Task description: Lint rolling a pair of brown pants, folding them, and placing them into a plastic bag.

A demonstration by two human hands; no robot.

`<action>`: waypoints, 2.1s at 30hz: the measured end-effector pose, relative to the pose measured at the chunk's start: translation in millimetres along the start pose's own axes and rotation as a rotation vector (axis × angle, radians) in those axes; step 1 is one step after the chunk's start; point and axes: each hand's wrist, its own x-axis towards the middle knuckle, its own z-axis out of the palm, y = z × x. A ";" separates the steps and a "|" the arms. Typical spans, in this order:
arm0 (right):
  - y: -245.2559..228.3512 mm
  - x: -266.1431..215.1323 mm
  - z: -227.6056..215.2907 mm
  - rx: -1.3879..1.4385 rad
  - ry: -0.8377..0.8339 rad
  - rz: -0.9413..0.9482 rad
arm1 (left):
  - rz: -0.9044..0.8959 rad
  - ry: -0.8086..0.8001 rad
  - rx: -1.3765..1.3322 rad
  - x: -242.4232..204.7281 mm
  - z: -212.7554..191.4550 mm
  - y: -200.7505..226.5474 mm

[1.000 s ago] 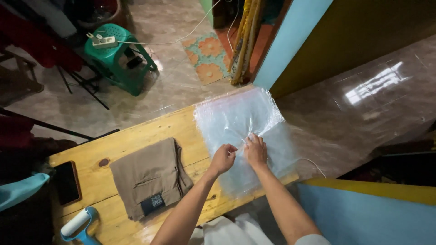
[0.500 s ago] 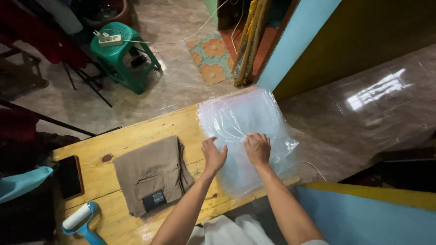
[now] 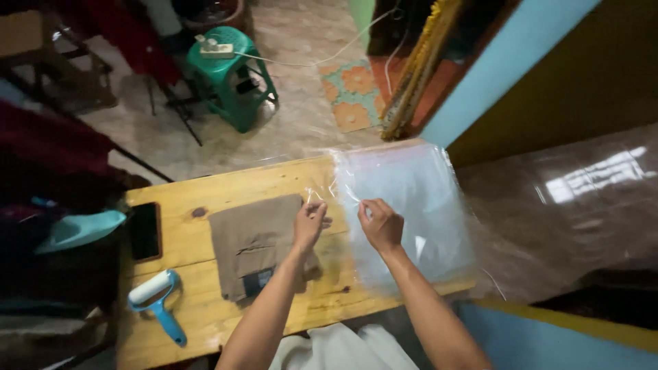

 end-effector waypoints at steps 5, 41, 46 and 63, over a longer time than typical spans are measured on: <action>-37.8 -21.1 28.2 0.210 -0.211 -0.062 | 0.013 0.055 0.133 37.1 -104.0 -22.6; -65.4 -39.3 128.9 0.450 -0.717 0.530 | 0.386 0.012 1.339 -47.8 -187.4 85.2; -52.8 -43.4 153.8 0.451 -0.675 0.472 | 0.234 0.293 1.287 -64.1 -225.3 58.5; -57.6 -38.5 167.1 0.564 -0.574 0.553 | -0.038 0.567 1.187 -82.5 -293.2 3.9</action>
